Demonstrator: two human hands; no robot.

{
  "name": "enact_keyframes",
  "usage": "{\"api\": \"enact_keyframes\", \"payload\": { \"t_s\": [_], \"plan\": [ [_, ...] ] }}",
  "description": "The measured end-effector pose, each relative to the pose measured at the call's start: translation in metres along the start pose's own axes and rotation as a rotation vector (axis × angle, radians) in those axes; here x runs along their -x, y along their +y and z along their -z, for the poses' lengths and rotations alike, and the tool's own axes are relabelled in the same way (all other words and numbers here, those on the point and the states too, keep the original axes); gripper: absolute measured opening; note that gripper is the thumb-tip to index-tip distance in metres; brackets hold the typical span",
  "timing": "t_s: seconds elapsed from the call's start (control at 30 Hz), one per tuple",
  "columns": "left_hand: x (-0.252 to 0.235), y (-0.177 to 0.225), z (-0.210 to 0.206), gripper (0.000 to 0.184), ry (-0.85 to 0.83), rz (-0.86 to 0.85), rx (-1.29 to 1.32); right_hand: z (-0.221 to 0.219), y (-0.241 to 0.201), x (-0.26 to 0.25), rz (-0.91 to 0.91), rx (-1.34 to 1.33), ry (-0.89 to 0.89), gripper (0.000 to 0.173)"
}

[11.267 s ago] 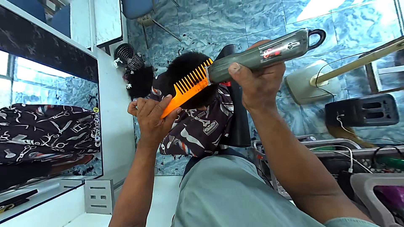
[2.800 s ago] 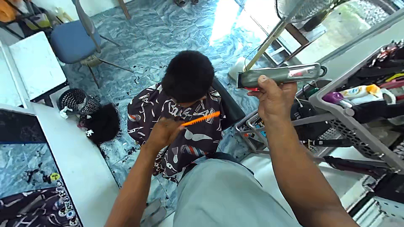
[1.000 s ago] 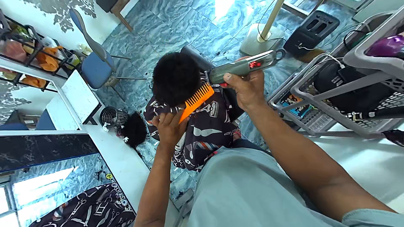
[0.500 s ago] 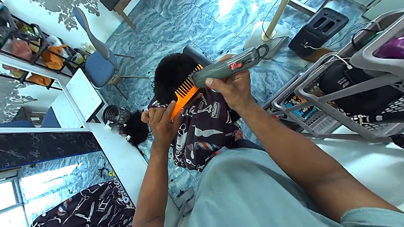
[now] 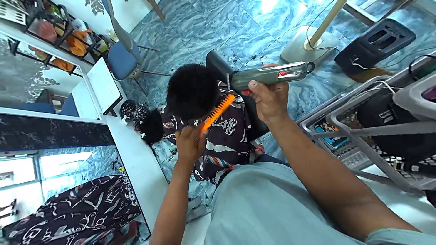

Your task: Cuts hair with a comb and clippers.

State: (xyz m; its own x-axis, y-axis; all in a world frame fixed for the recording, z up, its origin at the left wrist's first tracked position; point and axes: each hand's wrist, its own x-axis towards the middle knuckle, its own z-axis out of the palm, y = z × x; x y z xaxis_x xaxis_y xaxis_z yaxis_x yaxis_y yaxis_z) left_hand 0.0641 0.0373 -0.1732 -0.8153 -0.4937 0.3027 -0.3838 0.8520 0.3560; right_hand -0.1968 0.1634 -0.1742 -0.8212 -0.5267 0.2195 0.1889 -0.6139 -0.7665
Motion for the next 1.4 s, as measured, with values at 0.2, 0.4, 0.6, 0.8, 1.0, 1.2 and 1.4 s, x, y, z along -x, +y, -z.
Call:
{"api": "enact_keyframes", "payload": {
  "t_s": [0.2,0.4,0.6,0.8,1.0,1.2,1.4],
  "plan": [
    [0.004,0.006,0.004,0.033,0.26,-0.067,-0.307,-0.002,0.006,-0.008,0.025,-0.029,-0.215,0.049],
    [-0.011,0.009,0.024,0.036,0.375,-0.115,-0.377,-0.022,0.012,-0.006,0.068,0.023,-0.354,0.049],
    [-0.034,0.051,0.039,0.039,0.445,0.422,0.065,0.013,0.01,-0.014,-0.077,-0.11,-0.189,0.045],
    [-0.001,0.045,-0.001,0.037,0.004,0.13,-0.26,0.031,0.019,-0.035,-0.141,-0.155,-0.083,0.042],
    [-0.003,0.051,0.011,0.036,0.249,0.044,-0.529,0.013,0.02,-0.032,-0.124,-0.162,-0.214,0.05],
    [-0.013,0.054,0.023,0.037,0.314,-0.008,-0.561,-0.003,0.018,-0.032,-0.129,-0.171,-0.255,0.05],
    [-0.009,0.059,0.023,0.033,0.108,-0.015,-0.53,-0.008,0.019,-0.019,-0.087,-0.031,-0.44,0.053]
  ]
}}
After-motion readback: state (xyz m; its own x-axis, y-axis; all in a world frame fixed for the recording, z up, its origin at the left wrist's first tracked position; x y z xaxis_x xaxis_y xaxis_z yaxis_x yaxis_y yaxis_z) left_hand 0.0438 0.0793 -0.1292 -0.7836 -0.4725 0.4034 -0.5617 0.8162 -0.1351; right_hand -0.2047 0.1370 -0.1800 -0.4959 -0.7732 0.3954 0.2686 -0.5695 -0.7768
